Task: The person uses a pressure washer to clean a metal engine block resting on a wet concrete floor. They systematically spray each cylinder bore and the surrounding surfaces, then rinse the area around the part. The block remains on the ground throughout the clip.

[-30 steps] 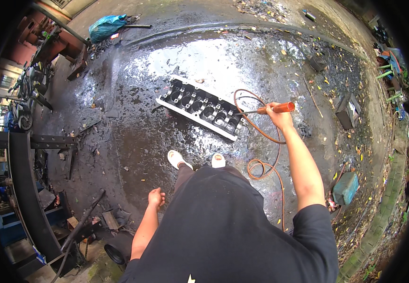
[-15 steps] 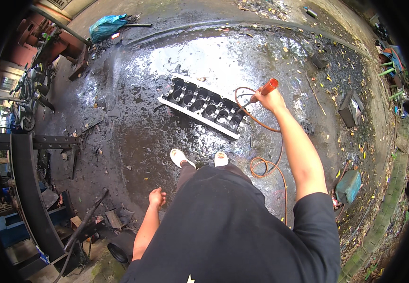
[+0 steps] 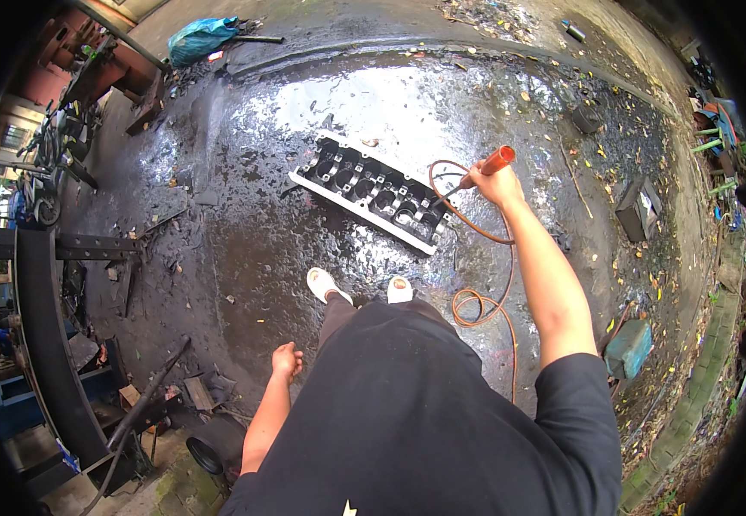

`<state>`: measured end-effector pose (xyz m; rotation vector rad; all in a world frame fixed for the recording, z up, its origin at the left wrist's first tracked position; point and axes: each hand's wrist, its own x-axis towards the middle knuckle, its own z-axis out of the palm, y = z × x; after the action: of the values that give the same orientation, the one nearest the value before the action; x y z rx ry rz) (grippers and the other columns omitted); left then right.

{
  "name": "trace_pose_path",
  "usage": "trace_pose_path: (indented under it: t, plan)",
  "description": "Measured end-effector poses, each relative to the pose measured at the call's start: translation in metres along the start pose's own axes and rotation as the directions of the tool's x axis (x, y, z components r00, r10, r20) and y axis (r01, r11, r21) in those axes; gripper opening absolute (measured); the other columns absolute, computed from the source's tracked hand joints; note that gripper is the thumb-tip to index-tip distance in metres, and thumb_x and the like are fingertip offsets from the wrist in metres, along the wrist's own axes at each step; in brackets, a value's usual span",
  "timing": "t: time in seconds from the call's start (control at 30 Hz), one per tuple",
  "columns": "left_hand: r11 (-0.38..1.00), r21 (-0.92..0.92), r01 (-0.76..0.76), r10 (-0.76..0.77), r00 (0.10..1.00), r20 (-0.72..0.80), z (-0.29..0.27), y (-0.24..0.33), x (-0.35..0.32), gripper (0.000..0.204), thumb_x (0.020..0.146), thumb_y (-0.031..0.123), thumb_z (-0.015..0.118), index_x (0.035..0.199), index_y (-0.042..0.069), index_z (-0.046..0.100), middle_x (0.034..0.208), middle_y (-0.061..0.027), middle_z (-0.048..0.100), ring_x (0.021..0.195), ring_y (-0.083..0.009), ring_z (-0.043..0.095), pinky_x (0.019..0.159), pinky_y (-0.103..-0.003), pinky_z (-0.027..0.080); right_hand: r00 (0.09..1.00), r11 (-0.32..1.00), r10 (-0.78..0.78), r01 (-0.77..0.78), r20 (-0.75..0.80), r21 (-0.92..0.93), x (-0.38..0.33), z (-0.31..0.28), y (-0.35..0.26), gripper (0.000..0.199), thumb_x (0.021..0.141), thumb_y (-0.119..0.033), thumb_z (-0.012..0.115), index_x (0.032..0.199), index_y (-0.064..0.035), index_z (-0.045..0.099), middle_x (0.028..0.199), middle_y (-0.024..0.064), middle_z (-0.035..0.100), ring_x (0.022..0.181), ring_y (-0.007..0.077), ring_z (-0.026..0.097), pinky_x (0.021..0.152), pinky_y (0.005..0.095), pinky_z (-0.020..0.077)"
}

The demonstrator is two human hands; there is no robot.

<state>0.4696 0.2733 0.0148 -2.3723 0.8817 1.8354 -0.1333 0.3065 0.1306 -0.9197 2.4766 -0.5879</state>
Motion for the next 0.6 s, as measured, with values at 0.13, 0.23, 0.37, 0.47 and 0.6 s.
trace_pose_path:
  t: [0.13, 0.23, 0.37, 0.47, 0.6]
  plan:
    - [1.000, -0.011, 0.006, -0.006, 1.000, -0.006, 0.001, 0.000, -0.001, 0.027, 0.095, 0.026, 0.046, 0.114, 0.008, 0.052, 0.070, -0.0022, 0.058, 0.046, -0.0086, 0.048, 0.037, -0.024, 0.041, 1.000, 0.999, 0.012, -0.013, 0.013, 0.041, 0.007, 0.002, 0.007, 0.019, 0.072, -0.035, 0.059, 0.074, -0.0201, 0.072, 0.086, 0.0070, 0.069, 0.087, 0.0262, 0.065, 0.080, 0.0369, 0.0495]
    - [1.000, -0.016, 0.002, -0.002, 1.000, -0.003, 0.001, 0.000, -0.001, 0.027, 0.096, 0.026, 0.045, 0.113, 0.007, 0.052, 0.069, -0.0019, 0.058, 0.046, -0.0086, 0.048, 0.037, -0.024, 0.042, 1.000, 0.999, 0.015, -0.015, 0.012, 0.045, 0.010, 0.004, 0.012, 0.019, 0.072, -0.034, 0.060, 0.074, -0.0201, 0.072, 0.086, 0.0071, 0.069, 0.088, 0.0261, 0.065, 0.080, 0.0369, 0.0494]
    - [1.000, -0.003, 0.010, -0.010, 1.000, -0.007, -0.001, 0.000, 0.000, 0.026, 0.095, 0.026, 0.045, 0.113, 0.008, 0.053, 0.069, -0.0012, 0.058, 0.046, -0.0083, 0.048, 0.038, -0.024, 0.042, 1.000, 0.999, 0.010, -0.011, 0.020, 0.045, 0.013, 0.003, 0.013, 0.018, 0.072, -0.034, 0.060, 0.074, -0.0202, 0.072, 0.086, 0.0073, 0.069, 0.088, 0.0261, 0.065, 0.081, 0.0369, 0.0496]
    - [1.000, 0.011, 0.008, -0.008, 1.000, -0.015, -0.003, 0.001, 0.003, 0.026, 0.095, 0.027, 0.045, 0.112, 0.009, 0.053, 0.069, -0.0008, 0.059, 0.047, -0.0080, 0.049, 0.039, -0.024, 0.042, 1.000, 0.999, 0.014, -0.014, 0.007, 0.031, 0.013, 0.002, 0.014, 0.019, 0.072, -0.034, 0.060, 0.075, -0.0204, 0.072, 0.087, 0.0071, 0.069, 0.088, 0.0261, 0.065, 0.081, 0.0369, 0.0496]
    - [1.000, 0.025, -0.002, 0.002, 1.000, -0.011, -0.005, 0.003, 0.007, 0.026, 0.095, 0.027, 0.046, 0.112, 0.009, 0.053, 0.069, -0.0009, 0.060, 0.047, -0.0080, 0.049, 0.039, -0.024, 0.042, 1.000, 0.999, -0.001, 0.000, 0.021, 0.048, 0.016, 0.003, 0.016, 0.019, 0.072, -0.034, 0.060, 0.076, -0.0202, 0.072, 0.087, 0.0071, 0.069, 0.088, 0.0261, 0.065, 0.081, 0.0370, 0.0497]
